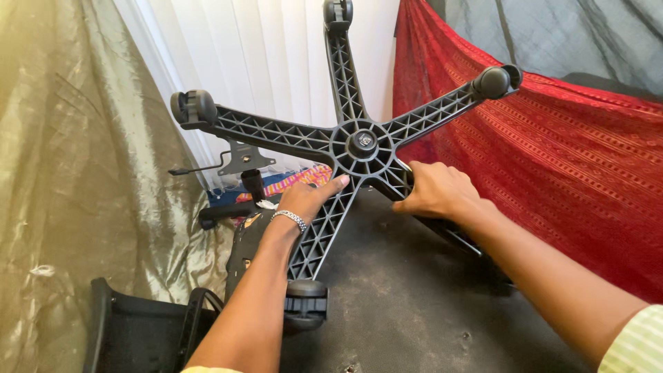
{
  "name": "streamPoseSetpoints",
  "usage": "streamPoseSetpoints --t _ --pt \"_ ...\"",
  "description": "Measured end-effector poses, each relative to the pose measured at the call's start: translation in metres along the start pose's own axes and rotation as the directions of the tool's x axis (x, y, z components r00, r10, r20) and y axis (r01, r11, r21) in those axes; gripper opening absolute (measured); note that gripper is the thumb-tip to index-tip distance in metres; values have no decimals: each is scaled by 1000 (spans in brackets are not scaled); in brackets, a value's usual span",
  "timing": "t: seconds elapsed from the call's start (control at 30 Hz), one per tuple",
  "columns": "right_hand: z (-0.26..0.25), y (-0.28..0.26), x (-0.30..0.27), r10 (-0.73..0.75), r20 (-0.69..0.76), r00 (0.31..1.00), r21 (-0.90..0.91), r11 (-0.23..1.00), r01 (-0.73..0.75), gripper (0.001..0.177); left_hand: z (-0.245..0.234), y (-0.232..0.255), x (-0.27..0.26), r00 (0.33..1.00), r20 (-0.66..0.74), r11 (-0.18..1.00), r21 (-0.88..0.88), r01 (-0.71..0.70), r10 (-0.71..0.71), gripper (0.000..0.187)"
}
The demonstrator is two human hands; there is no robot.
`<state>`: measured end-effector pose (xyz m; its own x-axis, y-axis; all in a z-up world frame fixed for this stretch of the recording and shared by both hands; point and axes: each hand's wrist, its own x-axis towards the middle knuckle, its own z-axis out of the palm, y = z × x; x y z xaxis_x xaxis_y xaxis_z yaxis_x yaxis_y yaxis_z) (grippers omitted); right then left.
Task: The person attaches caster wheels to a five-star chair base, then mounts the gas lift and seat plate to the underside of an office chair seat using a screwdriver and screws.
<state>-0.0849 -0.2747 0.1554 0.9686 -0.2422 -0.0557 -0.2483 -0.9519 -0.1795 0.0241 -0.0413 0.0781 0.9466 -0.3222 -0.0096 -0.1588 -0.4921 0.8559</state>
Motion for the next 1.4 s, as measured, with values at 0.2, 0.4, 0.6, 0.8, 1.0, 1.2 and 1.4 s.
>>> streamPoseSetpoints --t 0.2,0.4,0.6,0.8,1.0,1.2,1.4 --pt "5 -17 -5 45 -131 990 -40 998 -50 65 2 0 -1 995 -80 998 8 59 -58 81" --pt "-4 -23 5 66 -145 987 -57 996 -75 52 5 0 13 984 -130 992 -49 114 -119 85" --pt "-3 -22 16 68 -226 972 56 997 -57 60 -3 8 33 987 -155 999 -19 41 -44 87" --pt "-19 -25 26 84 -308 948 86 994 -60 59 -29 41 45 987 -160 1000 -1 25 -25 87" --pt "-54 -30 29 30 -483 875 39 999 -14 64 -58 87 45 976 -207 998 17 -61 64 85" --pt "-99 -38 14 21 -529 848 74 997 21 59 -85 131 42 956 -252 988 68 -138 151 87" --pt "-121 -43 3 37 -553 832 124 992 39 58 -98 157 32 950 -268 987 70 -148 161 88"
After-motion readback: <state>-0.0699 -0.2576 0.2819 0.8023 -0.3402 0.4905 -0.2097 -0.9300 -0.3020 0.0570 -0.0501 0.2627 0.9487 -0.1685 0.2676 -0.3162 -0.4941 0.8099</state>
